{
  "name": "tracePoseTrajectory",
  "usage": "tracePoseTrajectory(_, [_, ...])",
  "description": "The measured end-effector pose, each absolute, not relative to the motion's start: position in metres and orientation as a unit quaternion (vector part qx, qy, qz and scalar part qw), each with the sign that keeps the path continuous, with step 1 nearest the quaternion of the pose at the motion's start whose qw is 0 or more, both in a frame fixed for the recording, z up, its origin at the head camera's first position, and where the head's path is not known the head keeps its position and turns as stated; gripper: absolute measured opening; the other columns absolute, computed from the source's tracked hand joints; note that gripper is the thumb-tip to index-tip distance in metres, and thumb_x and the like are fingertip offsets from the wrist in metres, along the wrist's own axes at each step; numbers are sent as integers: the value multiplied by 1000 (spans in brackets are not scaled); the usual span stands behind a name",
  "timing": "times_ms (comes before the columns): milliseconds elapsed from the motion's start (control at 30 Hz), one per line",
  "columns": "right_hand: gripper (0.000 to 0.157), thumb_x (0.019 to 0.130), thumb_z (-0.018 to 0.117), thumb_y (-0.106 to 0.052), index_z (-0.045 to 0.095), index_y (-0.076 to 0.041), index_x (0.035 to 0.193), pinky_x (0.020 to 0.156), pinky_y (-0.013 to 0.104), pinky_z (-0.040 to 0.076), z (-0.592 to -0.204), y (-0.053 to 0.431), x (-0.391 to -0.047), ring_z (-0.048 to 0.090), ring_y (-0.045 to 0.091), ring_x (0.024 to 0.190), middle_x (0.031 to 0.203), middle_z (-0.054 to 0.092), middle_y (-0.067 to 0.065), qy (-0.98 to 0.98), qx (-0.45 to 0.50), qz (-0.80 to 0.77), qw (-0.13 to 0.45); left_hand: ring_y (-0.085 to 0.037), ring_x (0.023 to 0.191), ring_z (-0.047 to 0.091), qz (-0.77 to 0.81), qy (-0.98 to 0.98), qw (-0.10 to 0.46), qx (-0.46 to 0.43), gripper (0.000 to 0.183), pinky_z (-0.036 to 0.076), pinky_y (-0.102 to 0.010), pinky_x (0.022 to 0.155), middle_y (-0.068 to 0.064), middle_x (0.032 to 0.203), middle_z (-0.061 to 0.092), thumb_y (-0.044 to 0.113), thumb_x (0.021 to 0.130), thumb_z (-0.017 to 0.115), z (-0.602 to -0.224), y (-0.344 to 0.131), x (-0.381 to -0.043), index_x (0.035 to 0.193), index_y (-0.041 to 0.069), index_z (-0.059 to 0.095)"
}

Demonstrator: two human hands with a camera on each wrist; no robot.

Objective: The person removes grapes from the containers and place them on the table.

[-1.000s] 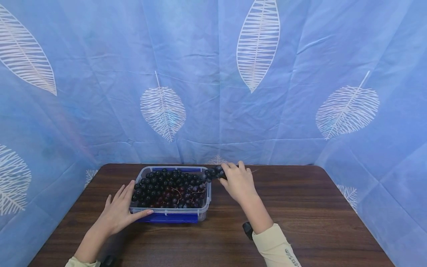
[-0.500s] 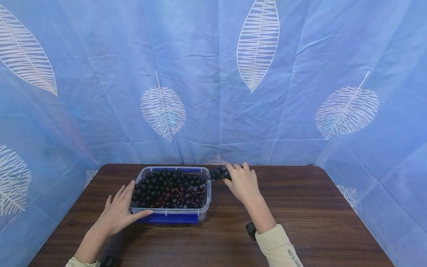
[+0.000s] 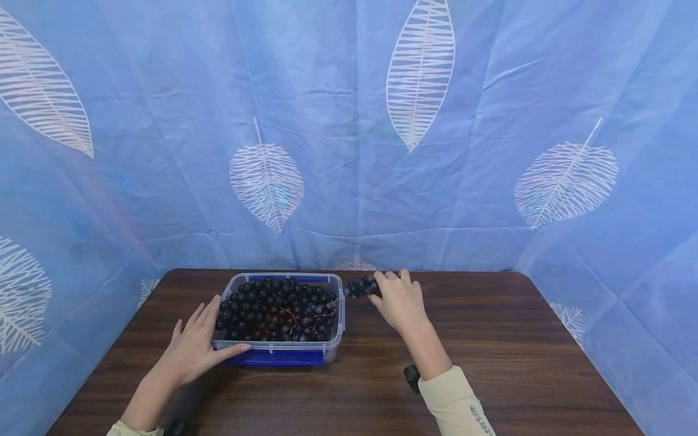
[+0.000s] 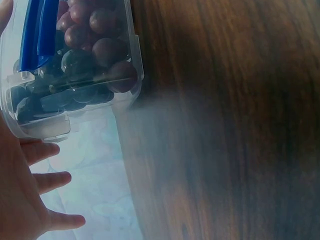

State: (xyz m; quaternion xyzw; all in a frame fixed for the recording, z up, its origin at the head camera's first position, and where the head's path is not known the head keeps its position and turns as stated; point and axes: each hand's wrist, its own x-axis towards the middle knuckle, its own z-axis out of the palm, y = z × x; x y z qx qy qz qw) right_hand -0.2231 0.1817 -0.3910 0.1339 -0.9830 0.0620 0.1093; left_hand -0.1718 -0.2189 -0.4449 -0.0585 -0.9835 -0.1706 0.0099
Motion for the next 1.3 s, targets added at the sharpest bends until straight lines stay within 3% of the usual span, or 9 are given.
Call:
tracePoseTrajectory(500, [53, 93, 73, -30, 60, -4, 137, 87, 63, 50, -411, 186, -230, 53, 47, 120, 129, 64, 21, -984, 133, 68, 97, -51, 148, 18, -172, -983, 17, -64, 124, 10, -84, 104, -23, 166, 14, 82, 80, 55, -445, -219, -171, 161, 2, 7])
tracePoseTrajectory(967, [47, 92, 75, -29, 63, -5, 131, 73, 54, 53, -426, 191, -234, 57, 40, 101, 119, 68, 18, -986, 125, 56, 95, -53, 146, 20, -173, -982, 26, -69, 123, 13, -84, 103, -24, 165, 17, 81, 80, 57, -444, -219, -170, 161, 1, 11])
tracePoseTrajectory(1300, [50, 91, 75, -29, 63, -4, 133, 73, 55, 54, -436, 193, -235, 58, 41, 103, 119, 68, 18, -985, 128, 54, 99, -53, 147, 19, -176, -982, 21, -66, 123, 12, -83, 104, -23, 165, 17, 82, 80, 56, -446, -219, -171, 161, 3, 9])
